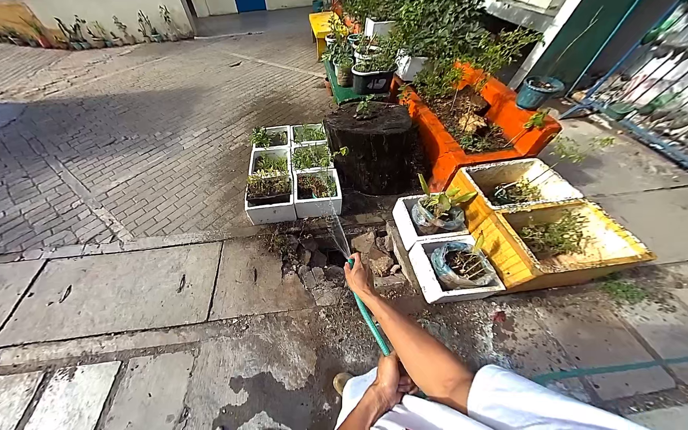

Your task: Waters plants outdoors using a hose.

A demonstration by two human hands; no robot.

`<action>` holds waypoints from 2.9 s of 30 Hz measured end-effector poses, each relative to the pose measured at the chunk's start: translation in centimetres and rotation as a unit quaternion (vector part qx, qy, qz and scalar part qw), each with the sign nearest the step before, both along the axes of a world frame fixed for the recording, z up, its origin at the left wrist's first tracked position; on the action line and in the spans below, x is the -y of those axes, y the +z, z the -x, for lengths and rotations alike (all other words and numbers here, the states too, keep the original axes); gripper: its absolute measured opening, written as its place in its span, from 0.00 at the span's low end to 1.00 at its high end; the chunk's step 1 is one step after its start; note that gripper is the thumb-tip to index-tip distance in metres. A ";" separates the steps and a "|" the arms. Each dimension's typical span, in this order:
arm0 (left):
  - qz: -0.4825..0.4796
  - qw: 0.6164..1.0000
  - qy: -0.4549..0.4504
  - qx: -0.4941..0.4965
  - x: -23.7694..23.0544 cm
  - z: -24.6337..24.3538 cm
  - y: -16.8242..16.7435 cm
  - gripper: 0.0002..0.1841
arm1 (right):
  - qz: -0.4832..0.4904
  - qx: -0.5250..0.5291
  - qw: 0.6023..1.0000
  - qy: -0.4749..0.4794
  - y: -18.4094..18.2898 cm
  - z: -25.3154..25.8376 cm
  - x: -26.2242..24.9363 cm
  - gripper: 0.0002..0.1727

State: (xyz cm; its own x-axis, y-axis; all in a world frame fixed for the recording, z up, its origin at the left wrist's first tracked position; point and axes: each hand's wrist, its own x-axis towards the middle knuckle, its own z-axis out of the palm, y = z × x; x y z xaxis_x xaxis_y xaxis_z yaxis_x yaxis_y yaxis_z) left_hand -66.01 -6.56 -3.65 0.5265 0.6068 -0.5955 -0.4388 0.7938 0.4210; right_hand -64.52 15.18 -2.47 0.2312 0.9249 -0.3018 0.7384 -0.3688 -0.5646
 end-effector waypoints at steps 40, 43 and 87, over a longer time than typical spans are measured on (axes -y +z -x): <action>0.044 0.997 0.031 -0.056 0.3 0.6 1.3 0.32 | -0.006 -0.074 0.989 0.131 -1.9 3.4 0.7 0.21; 0.046 0.997 0.036 -0.052 0.2 0.7 1.3 0.32 | -0.008 -0.068 0.991 0.114 -1.9 3.7 0.7 0.21; -0.017 0.977 -0.206 -0.044 -0.5 -4.8 -0.6 0.28 | -0.002 -0.005 0.961 -0.278 -1.4 -17.3 4.0 0.24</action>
State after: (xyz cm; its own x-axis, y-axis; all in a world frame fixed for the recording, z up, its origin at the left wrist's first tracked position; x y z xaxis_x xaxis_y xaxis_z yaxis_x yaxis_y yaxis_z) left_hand -61.20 -6.06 -4.23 0.6785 0.3734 -0.6326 -0.0452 0.8808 0.4714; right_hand -47.20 11.17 -3.86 0.6859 0.6610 -0.3042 0.4226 -0.7022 -0.5730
